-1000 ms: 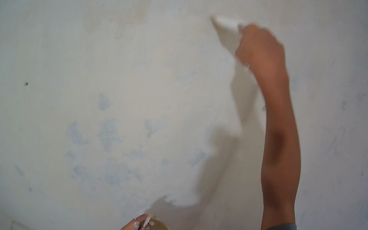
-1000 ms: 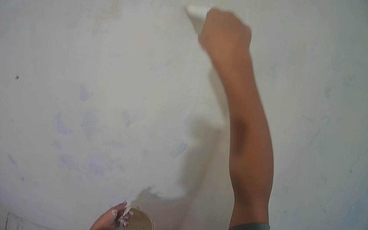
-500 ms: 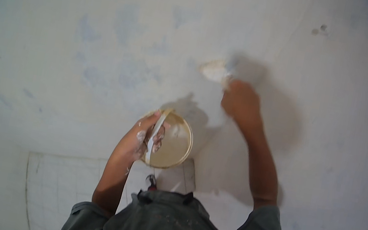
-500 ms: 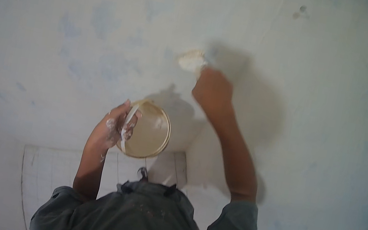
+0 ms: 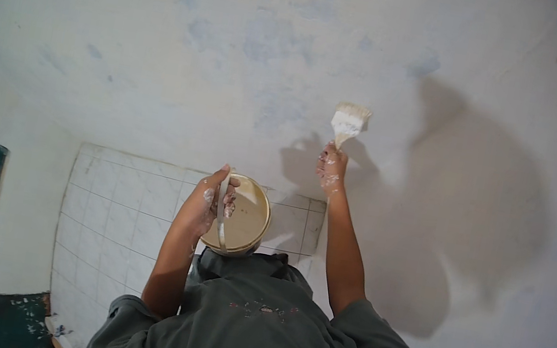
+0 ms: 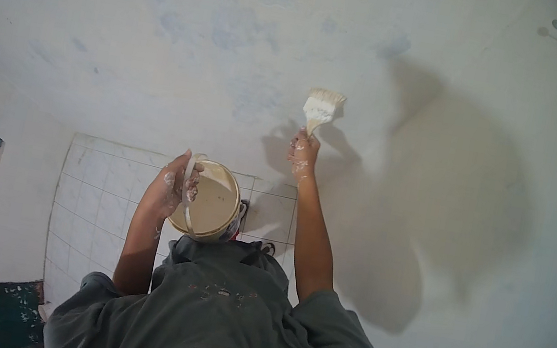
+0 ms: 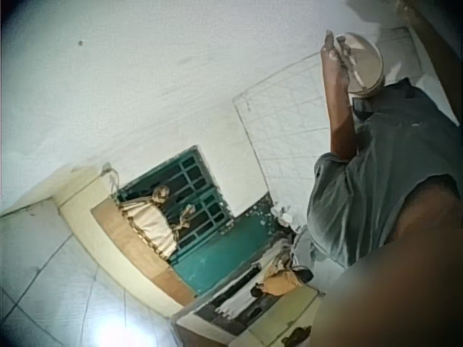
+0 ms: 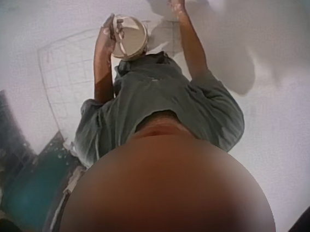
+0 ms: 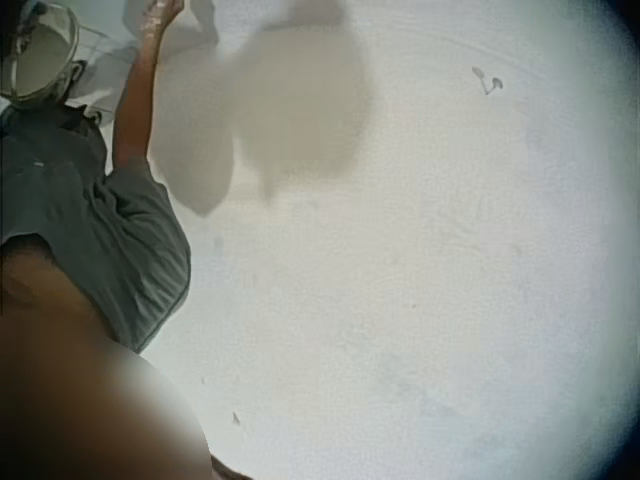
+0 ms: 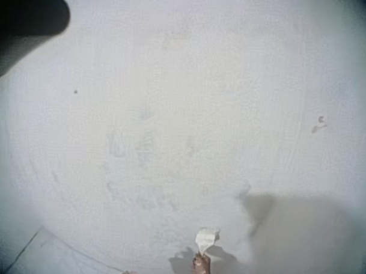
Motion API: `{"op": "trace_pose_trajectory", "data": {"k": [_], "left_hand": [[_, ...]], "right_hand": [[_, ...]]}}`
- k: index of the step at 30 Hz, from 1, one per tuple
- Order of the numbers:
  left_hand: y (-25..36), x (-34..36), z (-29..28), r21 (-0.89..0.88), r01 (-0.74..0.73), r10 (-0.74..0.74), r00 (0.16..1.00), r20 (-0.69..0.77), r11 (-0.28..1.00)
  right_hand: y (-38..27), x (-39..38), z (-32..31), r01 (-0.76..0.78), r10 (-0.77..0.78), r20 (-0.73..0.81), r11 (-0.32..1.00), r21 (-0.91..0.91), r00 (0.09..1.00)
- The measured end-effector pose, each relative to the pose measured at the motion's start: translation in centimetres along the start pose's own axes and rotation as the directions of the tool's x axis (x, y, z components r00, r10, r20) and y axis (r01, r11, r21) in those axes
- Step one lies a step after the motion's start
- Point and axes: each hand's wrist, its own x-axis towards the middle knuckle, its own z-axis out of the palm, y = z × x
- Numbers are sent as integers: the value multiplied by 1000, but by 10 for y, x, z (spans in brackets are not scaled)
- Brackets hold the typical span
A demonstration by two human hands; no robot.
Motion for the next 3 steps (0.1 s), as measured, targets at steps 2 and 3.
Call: {"op": "trace_pose_trajectory", "data": {"k": [2, 3], "left_hand": [[0, 15, -11, 7, -70, 70, 997, 16, 998], [-4, 15, -8, 15, -72, 72, 997, 29, 997]], "right_hand": [[34, 27, 4, -46, 48, -19, 994, 102, 999], [40, 32, 1, -123, 126, -9, 983, 140, 992]]}}
